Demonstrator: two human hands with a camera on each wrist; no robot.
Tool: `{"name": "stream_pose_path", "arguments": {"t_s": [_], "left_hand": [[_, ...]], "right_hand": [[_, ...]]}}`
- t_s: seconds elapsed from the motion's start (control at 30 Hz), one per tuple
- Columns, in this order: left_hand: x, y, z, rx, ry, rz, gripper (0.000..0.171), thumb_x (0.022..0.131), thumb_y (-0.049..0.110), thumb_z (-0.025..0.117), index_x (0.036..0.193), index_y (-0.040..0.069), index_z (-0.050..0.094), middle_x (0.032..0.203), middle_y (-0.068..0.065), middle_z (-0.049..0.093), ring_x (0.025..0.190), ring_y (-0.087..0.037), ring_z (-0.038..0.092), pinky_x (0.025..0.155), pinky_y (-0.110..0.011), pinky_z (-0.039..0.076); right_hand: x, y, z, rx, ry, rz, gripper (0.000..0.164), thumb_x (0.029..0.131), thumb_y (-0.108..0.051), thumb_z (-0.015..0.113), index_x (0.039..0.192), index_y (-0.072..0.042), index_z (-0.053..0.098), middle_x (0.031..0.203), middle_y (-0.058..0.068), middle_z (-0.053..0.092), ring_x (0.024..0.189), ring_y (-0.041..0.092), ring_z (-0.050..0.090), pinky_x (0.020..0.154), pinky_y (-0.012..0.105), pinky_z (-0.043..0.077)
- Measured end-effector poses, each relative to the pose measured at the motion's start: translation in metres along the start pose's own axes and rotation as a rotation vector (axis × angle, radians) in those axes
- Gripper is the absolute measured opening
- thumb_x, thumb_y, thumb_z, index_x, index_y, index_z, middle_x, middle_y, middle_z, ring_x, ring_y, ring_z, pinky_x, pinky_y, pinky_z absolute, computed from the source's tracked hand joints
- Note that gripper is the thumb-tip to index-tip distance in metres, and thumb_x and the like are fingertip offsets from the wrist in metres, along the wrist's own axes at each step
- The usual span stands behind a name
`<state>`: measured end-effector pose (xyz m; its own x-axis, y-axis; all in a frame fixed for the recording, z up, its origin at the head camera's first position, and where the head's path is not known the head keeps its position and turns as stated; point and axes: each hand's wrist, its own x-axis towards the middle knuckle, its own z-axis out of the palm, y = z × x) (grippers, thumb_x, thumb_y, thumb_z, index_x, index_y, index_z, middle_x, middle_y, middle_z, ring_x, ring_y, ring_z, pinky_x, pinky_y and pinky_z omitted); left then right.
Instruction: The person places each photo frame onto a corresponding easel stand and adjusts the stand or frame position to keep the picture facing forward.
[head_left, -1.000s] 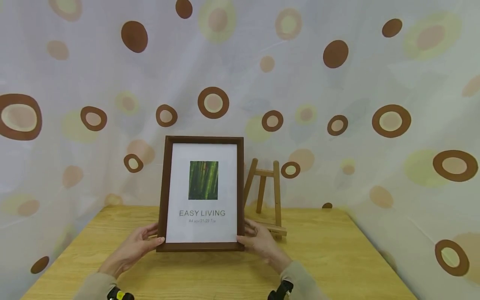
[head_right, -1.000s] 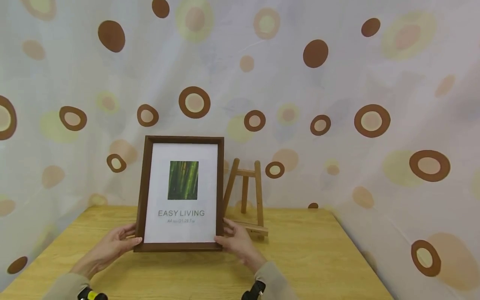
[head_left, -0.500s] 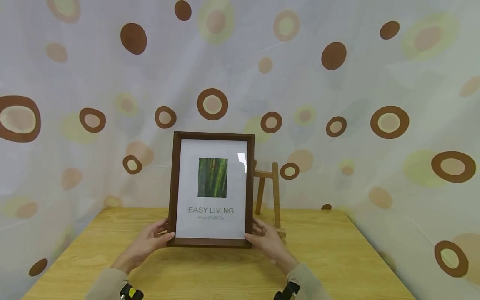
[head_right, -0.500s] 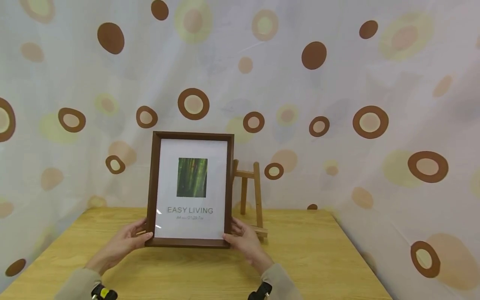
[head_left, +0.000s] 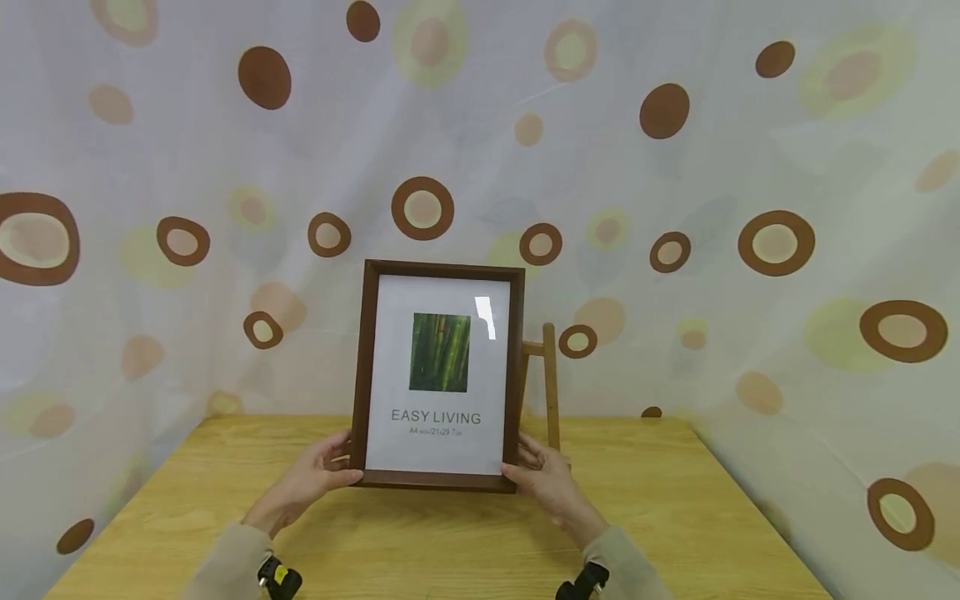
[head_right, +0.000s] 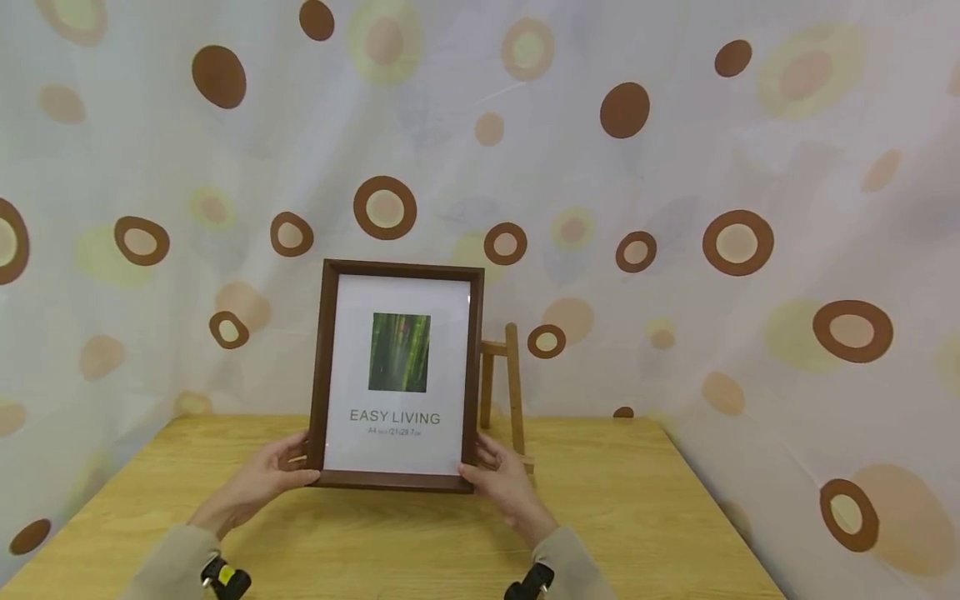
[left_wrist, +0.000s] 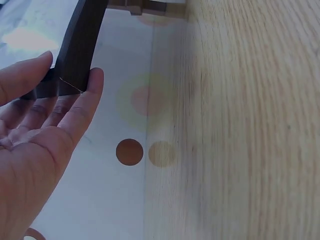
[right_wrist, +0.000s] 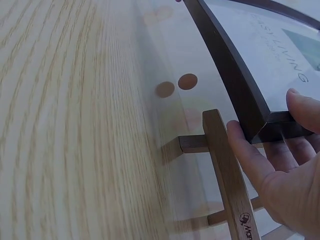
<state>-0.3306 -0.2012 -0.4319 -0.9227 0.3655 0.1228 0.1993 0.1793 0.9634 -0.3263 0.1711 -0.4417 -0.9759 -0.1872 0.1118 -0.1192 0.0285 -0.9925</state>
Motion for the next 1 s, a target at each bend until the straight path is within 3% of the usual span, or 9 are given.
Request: {"name": "stream_pose_path", "arguments": {"t_s": [0.2,0.4,0.5,0.7,1.0], "left_hand": [[0.004,0.002,0.003,0.016,0.023,-0.019,0.081,0.091,0.011,0.068,0.153,-0.007,0.018,0.152,-0.034,0.029,0.137,-0.053,0.032,0.107,-0.054,0.042],[0.009,-0.003,0.009,0.022,0.022,0.014,0.078,0.091,0.009,0.068,0.152,-0.007,0.022,0.149,-0.034,0.035,0.134,-0.051,0.039,0.104,-0.051,0.046],[0.01,-0.004,0.015,0.03,0.054,0.013,0.077,0.091,0.008,0.068,0.152,-0.006,0.023,0.148,-0.032,0.037,0.133,-0.05,0.041,0.103,-0.05,0.048],[0.019,-0.007,0.031,0.069,0.121,0.057,0.066,0.092,0.001,0.064,0.15,-0.001,0.033,0.144,-0.028,0.045,0.129,-0.046,0.048,0.1,-0.046,0.051],[0.03,-0.004,0.048,0.083,0.182,0.082,0.06,0.093,0.0,0.061,0.148,-0.004,0.035,0.145,-0.029,0.044,0.13,-0.045,0.048,0.104,-0.049,0.047]], "right_hand": [[0.001,-0.002,-0.005,-0.012,-0.02,-0.023,0.072,0.092,-0.007,0.066,0.152,0.002,0.027,0.148,0.029,0.04,0.132,0.041,0.047,0.097,0.045,0.052],[0.0,0.001,-0.012,-0.018,-0.015,-0.02,0.073,0.092,-0.008,0.067,0.153,0.002,0.026,0.15,0.03,0.038,0.132,0.042,0.046,0.099,0.05,0.05],[0.0,0.002,-0.014,-0.017,-0.003,-0.019,0.072,0.092,-0.007,0.067,0.152,0.001,0.028,0.149,0.028,0.04,0.131,0.04,0.049,0.101,0.053,0.048],[-0.002,-0.002,-0.019,-0.032,0.069,-0.019,0.067,0.091,-0.003,0.066,0.15,0.0,0.035,0.143,0.025,0.05,0.128,0.035,0.052,0.092,0.038,0.053],[-0.003,-0.002,-0.03,-0.019,0.112,-0.012,0.068,0.091,0.0,0.065,0.151,-0.001,0.034,0.144,0.025,0.048,0.132,0.04,0.048,0.089,0.034,0.055]]}}
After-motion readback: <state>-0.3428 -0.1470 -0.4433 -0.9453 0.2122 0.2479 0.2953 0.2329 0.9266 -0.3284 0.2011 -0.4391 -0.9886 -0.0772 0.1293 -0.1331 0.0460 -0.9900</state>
